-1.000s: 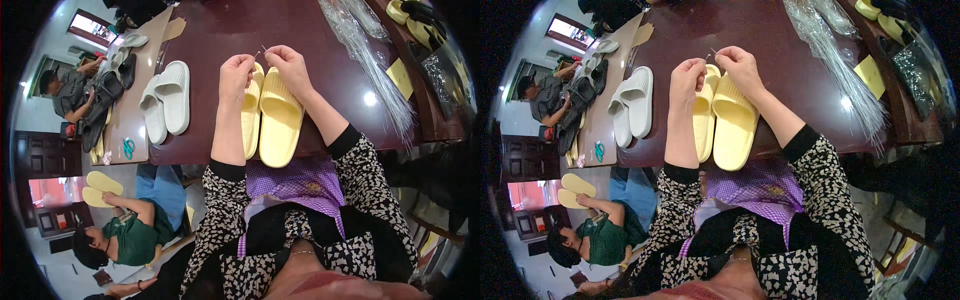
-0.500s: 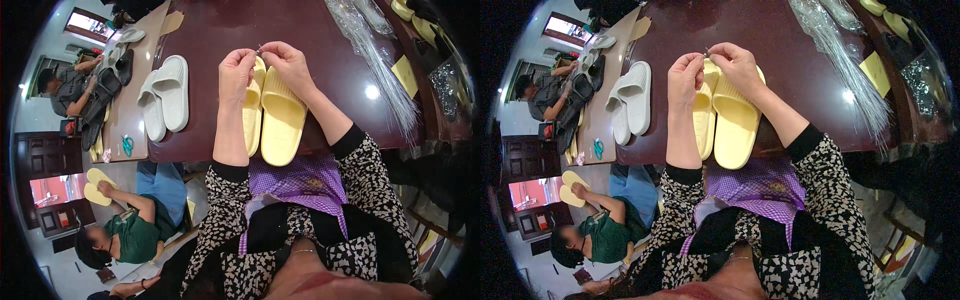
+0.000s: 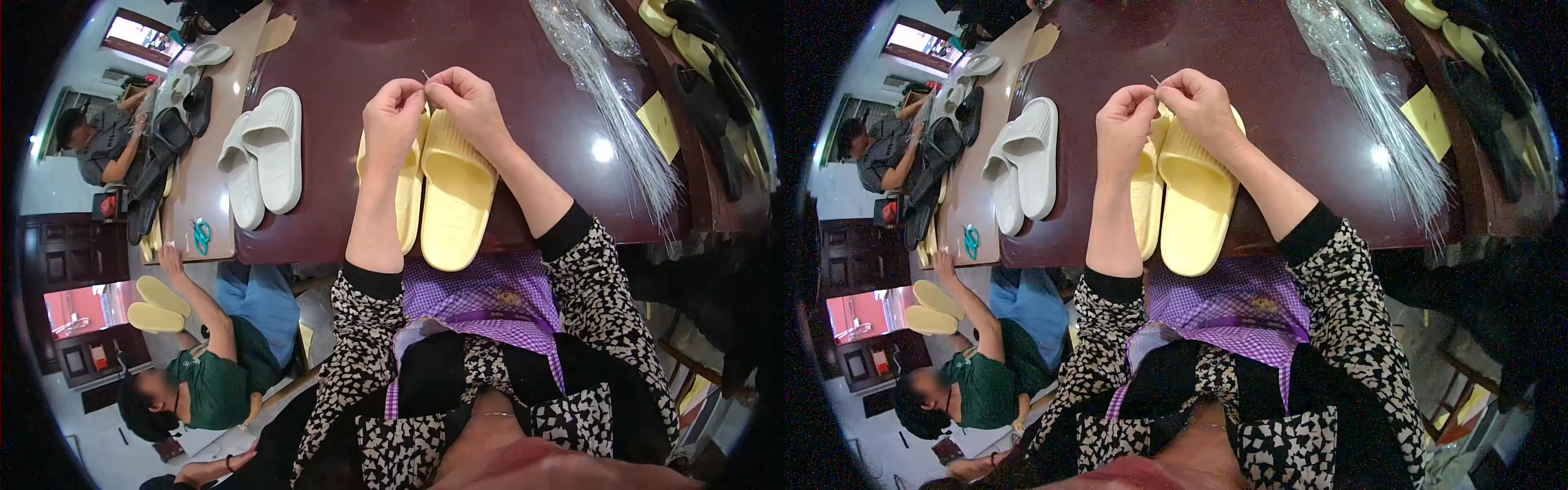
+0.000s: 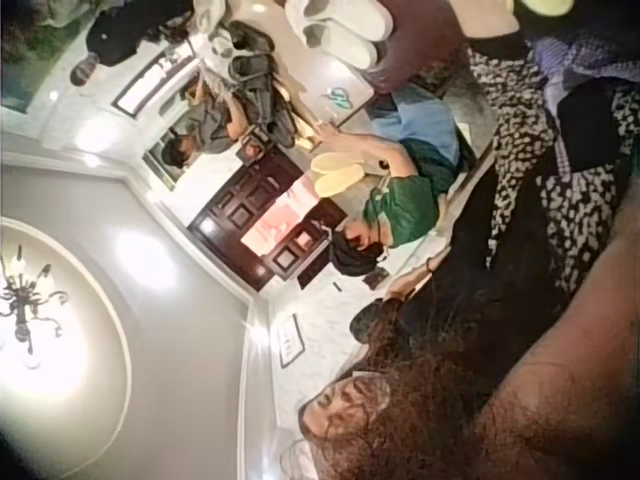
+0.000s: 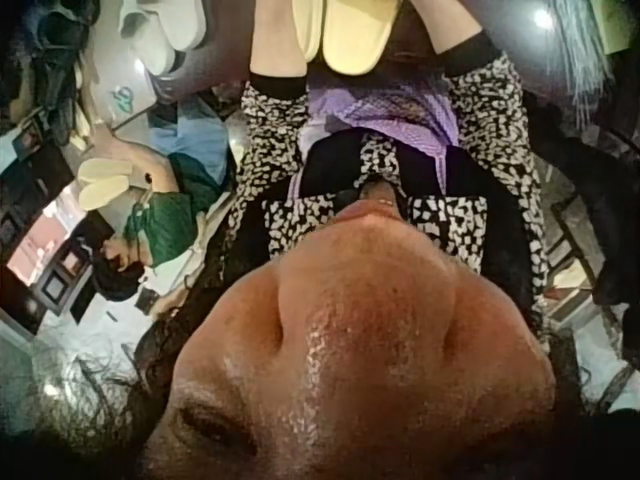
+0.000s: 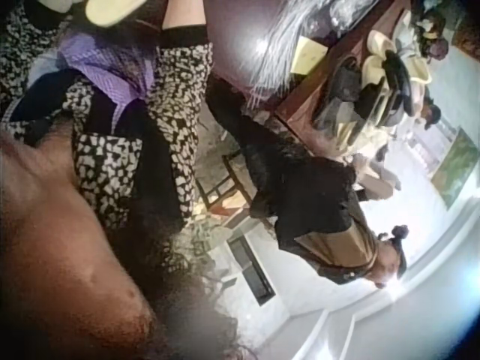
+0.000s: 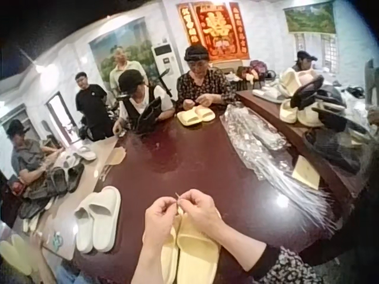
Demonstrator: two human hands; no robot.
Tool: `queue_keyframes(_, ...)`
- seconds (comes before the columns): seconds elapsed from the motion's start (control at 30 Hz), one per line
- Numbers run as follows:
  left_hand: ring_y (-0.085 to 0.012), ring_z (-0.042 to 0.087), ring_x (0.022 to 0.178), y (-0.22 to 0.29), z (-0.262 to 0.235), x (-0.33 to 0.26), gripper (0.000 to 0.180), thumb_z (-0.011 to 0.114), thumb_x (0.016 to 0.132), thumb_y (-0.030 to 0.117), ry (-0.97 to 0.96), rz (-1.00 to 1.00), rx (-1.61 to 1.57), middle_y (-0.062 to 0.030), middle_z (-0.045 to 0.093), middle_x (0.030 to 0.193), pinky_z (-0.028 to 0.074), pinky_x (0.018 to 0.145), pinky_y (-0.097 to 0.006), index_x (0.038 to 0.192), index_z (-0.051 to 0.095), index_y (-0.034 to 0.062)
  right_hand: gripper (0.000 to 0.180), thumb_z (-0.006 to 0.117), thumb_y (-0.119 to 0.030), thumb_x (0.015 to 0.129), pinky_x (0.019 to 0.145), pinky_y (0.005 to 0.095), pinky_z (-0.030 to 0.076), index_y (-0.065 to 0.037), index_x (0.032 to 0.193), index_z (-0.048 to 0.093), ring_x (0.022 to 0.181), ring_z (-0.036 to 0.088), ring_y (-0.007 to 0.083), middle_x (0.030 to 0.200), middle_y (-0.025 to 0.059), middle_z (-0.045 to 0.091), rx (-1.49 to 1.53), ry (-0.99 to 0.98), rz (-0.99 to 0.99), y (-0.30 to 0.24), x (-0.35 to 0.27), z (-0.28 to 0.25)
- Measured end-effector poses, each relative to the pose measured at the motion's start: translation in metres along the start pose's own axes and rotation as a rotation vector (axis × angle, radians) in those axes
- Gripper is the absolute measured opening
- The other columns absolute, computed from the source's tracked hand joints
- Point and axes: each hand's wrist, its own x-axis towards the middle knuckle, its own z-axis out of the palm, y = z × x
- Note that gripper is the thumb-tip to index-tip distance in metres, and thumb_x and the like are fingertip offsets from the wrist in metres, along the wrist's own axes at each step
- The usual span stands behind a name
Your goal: The person connects pairs of slippers together by threading plastic ties through them by hand.
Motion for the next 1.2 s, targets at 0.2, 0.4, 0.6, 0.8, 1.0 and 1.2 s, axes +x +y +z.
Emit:
queue_keyframes(0.2,-0.0023,0.045,0.054,0.004,-0.009,0.000,0.009,0.056,0.088,0.011,0.003,-0.187,-0.076,0.0022,0.055,0.069,0.035,0.046,-0.017,0.086,0.060,0.0027,0.013,0.062,-0.010,0.082,0.062,0.0217,0.045,0.001,0.087,0.064,0.069,0.054,0.0053,0.075,0.0014,0.063,0.014,0.012,-0.018,-0.001,-0.003,-0.001)
queue_keyframes(0.4,-0.0033,0.042,0.050,0.007,-0.018,0.006,0.008,0.053,0.089,0.010,-0.039,-0.324,-0.261,0.0025,0.052,0.065,0.033,0.043,-0.018,0.085,0.056,0.0033,0.011,0.061,-0.011,0.082,0.064,0.0219,0.042,0.000,0.083,0.063,0.069,0.050,0.0046,0.072,-0.0017,0.060,-0.153,-0.064,-0.075,-0.008,-0.004,0.001)
queue_keyframes(0.6,-0.0037,0.040,0.048,0.006,-0.020,0.008,0.006,0.053,0.087,0.008,-0.070,-0.340,-0.337,0.0025,0.048,0.062,0.031,0.042,-0.018,0.084,0.055,0.0043,0.012,0.061,-0.012,0.081,0.063,0.0228,0.042,0.000,0.082,0.064,0.068,0.050,0.0051,0.071,-0.0016,0.060,-0.205,-0.089,-0.070,-0.006,-0.004,0.001)
queue_keyframes(0.8,-0.0035,0.038,0.047,0.004,-0.020,0.005,0.004,0.053,0.086,0.007,-0.080,-0.345,-0.321,0.0030,0.047,0.062,0.031,0.042,-0.018,0.084,0.055,0.0042,0.012,0.061,-0.012,0.081,0.062,0.0224,0.042,0.000,0.082,0.064,0.067,0.049,0.0050,0.070,-0.0016,0.059,-0.220,-0.092,-0.055,-0.006,-0.006,0.001)
queue_keyframes(1.0,-0.0031,0.038,0.047,0.005,-0.015,0.005,0.005,0.055,0.084,0.006,-0.066,-0.342,-0.282,0.0036,0.048,0.060,0.030,0.041,-0.019,0.080,0.057,0.0040,0.012,0.061,-0.011,0.081,0.061,0.0223,0.042,0.000,0.082,0.064,0.066,0.049,0.0052,0.070,-0.0014,0.059,-0.234,-0.080,-0.059,-0.005,-0.007,-0.002)
queue_keyframes(1.2,-0.0024,0.039,0.047,0.004,-0.021,0.008,0.004,0.058,0.081,0.005,-0.090,-0.343,-0.261,0.0038,0.049,0.060,0.029,0.040,-0.018,0.078,0.060,0.0039,0.011,0.061,-0.010,0.081,0.063,0.0228,0.044,0.001,0.083,0.064,0.068,0.053,0.0064,0.070,-0.0003,0.060,-0.265,-0.084,-0.091,-0.007,-0.006,0.004)
